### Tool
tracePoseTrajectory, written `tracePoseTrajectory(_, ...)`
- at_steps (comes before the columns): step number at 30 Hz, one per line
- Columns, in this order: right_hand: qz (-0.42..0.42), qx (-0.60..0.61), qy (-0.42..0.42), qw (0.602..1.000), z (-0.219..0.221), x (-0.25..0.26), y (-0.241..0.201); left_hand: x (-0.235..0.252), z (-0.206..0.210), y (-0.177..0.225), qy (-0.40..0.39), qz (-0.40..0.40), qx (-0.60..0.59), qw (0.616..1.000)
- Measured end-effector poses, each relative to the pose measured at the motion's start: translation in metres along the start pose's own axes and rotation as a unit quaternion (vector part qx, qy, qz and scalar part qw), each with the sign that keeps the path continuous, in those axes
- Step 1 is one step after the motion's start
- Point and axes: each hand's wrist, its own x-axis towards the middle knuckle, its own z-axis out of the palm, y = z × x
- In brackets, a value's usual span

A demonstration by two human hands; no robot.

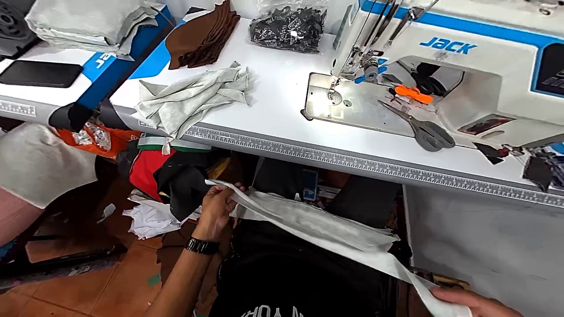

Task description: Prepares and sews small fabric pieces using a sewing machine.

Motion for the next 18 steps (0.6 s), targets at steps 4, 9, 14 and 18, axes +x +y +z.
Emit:
tracePoseTrajectory(4, -0.075, -0.118, 0.016, 0.990, 0.019, 0.015, -0.006, 0.026, -0.014, -0.011, -0.004, -0.067, -0.062, 0.996)
tracePoseTrajectory(9, -0.160, -0.178, 0.015, 0.971, 0.029, 0.023, -0.017, 0.045, -0.022, -0.007, 0.048, -0.059, -0.115, 0.990)
tracePoseTrajectory(14, -0.228, -0.151, 0.116, 0.955, 0.036, 0.036, -0.021, 0.035, -0.029, 0.016, 0.064, 0.073, 0.002, 0.995)
tracePoseTrajectory(18, -0.268, -0.016, 0.080, 0.960, 0.055, 0.061, -0.033, -0.024, -0.016, 0.040, -0.006, 0.218, 0.160, 0.963)
